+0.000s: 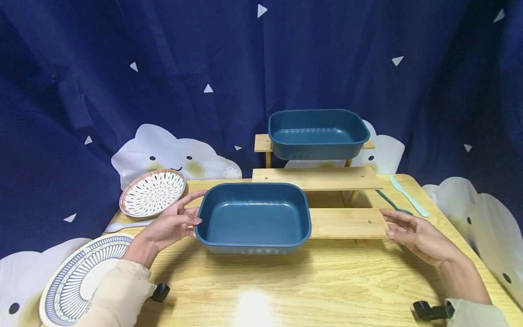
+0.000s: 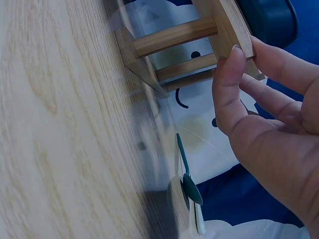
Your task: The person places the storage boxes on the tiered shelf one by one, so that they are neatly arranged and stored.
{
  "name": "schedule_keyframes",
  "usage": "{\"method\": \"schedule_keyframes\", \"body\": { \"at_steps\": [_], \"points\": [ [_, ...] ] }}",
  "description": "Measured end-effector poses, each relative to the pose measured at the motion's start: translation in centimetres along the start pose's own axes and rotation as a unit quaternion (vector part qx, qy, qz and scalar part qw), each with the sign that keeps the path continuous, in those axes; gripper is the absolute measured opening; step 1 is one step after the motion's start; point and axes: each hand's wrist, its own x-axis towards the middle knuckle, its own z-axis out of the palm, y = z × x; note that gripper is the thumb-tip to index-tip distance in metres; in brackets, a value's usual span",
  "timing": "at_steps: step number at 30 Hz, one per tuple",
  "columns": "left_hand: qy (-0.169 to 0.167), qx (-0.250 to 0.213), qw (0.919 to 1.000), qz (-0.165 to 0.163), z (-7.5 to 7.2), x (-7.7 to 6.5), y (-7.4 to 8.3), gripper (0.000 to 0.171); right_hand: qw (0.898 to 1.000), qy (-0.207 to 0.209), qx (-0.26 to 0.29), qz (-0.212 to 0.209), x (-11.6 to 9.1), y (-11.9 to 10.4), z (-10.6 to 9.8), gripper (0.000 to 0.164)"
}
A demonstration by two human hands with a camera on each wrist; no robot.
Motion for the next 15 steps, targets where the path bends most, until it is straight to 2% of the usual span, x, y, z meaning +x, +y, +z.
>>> {"method": "schedule_keyframes", "body": {
  "at_steps": [15],
  "points": [
    [0.019, 0.007, 0.9988, -0.044, 4.2, 2.9, -1.4, 0.087, 1.000, -0.007, 0.006, -0.007, 0.0, 0.1, -0.1, 0.055]
  ]
}}
